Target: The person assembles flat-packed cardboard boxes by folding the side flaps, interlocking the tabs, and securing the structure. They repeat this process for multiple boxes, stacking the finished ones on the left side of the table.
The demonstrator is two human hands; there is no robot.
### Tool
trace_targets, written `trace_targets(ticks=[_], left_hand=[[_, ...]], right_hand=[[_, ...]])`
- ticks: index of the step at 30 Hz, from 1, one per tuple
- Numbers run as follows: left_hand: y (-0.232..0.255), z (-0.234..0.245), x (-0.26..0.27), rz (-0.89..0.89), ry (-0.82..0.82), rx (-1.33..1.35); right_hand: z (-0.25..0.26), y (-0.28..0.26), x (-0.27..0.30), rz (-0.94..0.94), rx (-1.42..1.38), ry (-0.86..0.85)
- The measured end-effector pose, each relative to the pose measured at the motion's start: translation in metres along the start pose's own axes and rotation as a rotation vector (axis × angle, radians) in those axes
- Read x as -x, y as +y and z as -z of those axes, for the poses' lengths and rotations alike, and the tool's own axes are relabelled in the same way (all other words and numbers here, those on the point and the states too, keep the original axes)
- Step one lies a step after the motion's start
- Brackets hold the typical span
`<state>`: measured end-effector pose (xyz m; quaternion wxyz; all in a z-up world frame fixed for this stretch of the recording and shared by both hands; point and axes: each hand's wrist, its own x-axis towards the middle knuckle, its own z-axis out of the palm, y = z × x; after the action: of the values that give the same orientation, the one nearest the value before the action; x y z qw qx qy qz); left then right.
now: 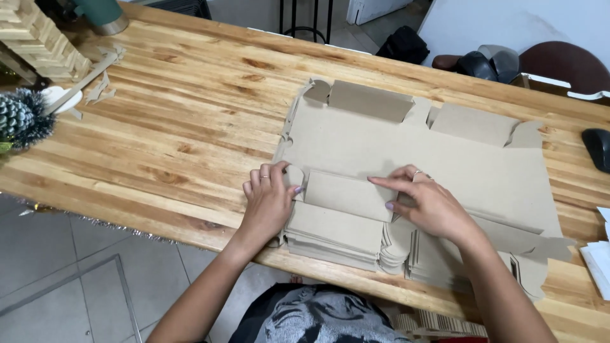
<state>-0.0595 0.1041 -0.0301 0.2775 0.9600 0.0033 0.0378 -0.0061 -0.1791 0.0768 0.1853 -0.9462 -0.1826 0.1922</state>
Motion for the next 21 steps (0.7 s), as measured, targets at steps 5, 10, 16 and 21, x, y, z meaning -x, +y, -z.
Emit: trace_targets(ticks=[5,10,16,21], left_hand=[[0.002,0.019,0.027,-0.138,0.153,0.064],[-0.005,0.036,0.027,-0.088,0.164,0.395],[0.007,0.079,-0.010,0.019,0.048,0.413],[-0.015,0.088,-0.054,-0.023,-0.488,0.694]], right_hand=[[-0.011,-0.002,0.019,0.105,0.068,0.149],[-0.001,-0.018,0.019,0.114,0.035,0.201],[0.004,-0.011,-0.016,0.037,-0.133,0.087],[0.002,0.021,-0.059,0.008,-0.412,-0.165]])
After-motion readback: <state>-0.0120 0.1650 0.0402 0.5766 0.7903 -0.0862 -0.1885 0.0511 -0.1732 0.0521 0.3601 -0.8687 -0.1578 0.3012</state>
